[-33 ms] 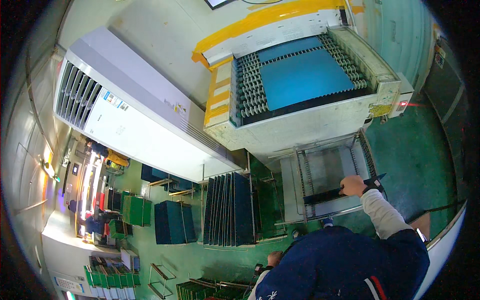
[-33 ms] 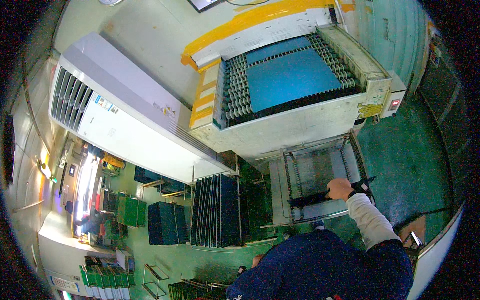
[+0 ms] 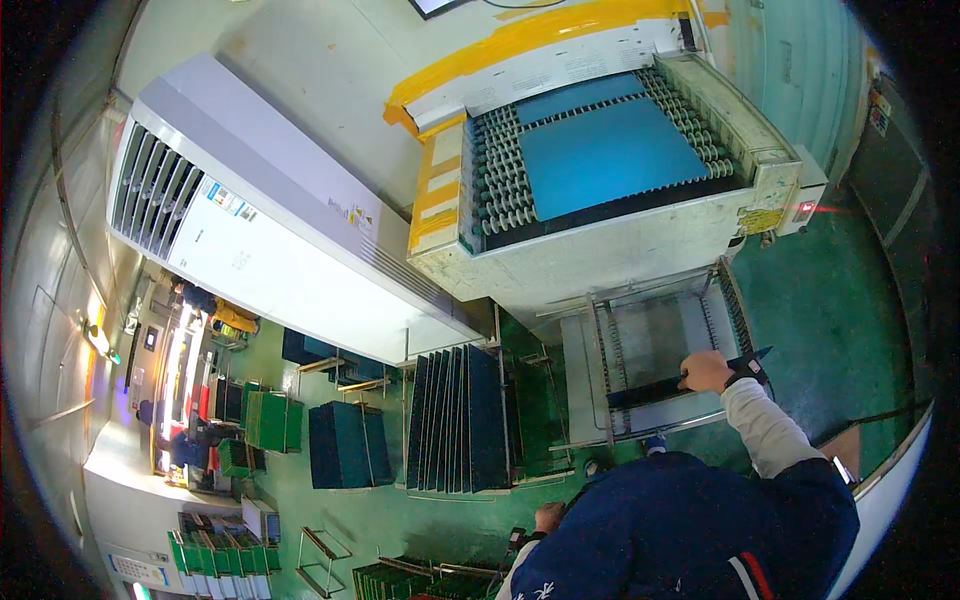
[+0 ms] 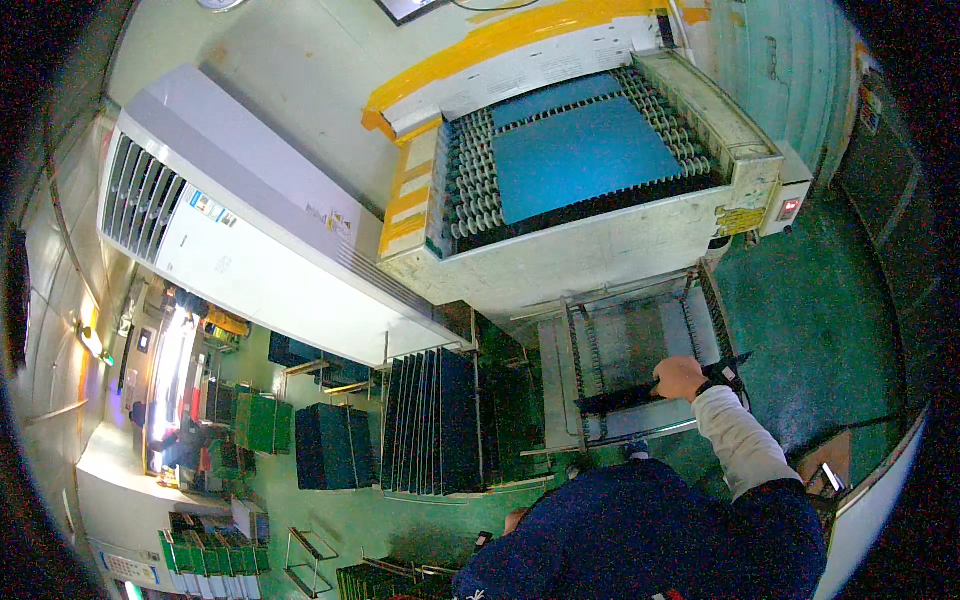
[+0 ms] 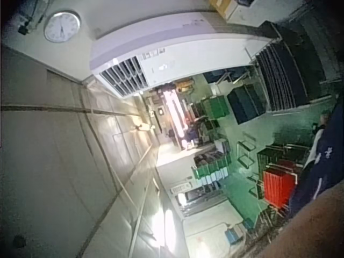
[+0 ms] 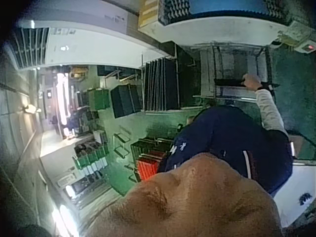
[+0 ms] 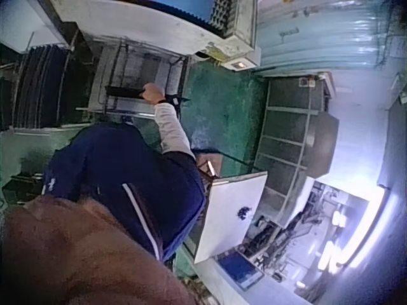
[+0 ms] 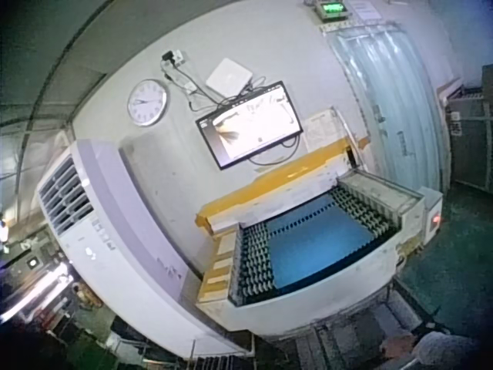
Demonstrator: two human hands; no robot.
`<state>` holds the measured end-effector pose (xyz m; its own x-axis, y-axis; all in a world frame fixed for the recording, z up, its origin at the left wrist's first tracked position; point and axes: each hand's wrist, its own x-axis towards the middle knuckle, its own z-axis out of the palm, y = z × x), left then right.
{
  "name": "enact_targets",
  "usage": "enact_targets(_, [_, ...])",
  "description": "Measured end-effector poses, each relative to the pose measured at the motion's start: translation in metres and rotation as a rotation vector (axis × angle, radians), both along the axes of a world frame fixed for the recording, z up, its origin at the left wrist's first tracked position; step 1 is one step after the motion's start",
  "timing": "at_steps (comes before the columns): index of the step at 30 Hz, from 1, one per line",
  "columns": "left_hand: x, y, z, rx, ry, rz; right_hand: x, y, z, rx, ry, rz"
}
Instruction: The recorder manually picks up blue metal plates from a vertical storage rack and places them one by one onto the conveyor belt of a processing machine.
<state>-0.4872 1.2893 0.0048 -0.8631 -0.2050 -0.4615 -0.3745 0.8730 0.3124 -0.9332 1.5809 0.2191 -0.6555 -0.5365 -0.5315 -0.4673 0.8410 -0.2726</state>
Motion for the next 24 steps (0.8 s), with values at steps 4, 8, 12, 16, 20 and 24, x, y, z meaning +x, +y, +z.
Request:
enact_targets(4, [-0.006, -0.001, 0.006, 0.020, -0.062, -0.014, 0.001, -0.002, 0.006, 0.024, 0.000, 0.016])
enact_targets(8, [-0.008, -0.001, 0.010, 0.022, -0.042, -0.048, 0.003, -0.003, 0.016, 0.046, -0.013, 0.014])
enact_targets(12, [0.007, -0.006, -0.019, 0.214, -0.138, 0.343, 0.003, -0.006, 0.018, 0.035, -0.005, 0.017])
enact_targets(16, [-0.005, 0.000, -0.004, 0.008, -0.131, 0.028, 0.003, -0.003, 0.015, 0.042, -0.005, 0.010])
enact_targets(20, [-0.007, 0.004, 0.011, -0.009, -0.141, 0.002, 0.003, -0.004, 0.010, 0.039, -0.002, 0.022])
enact_targets(24, [-0.004, 0.002, -0.001, -0.005, -0.099, 0.011, 0.004, 0.002, -0.001, -0.039, 0.090, 0.008])
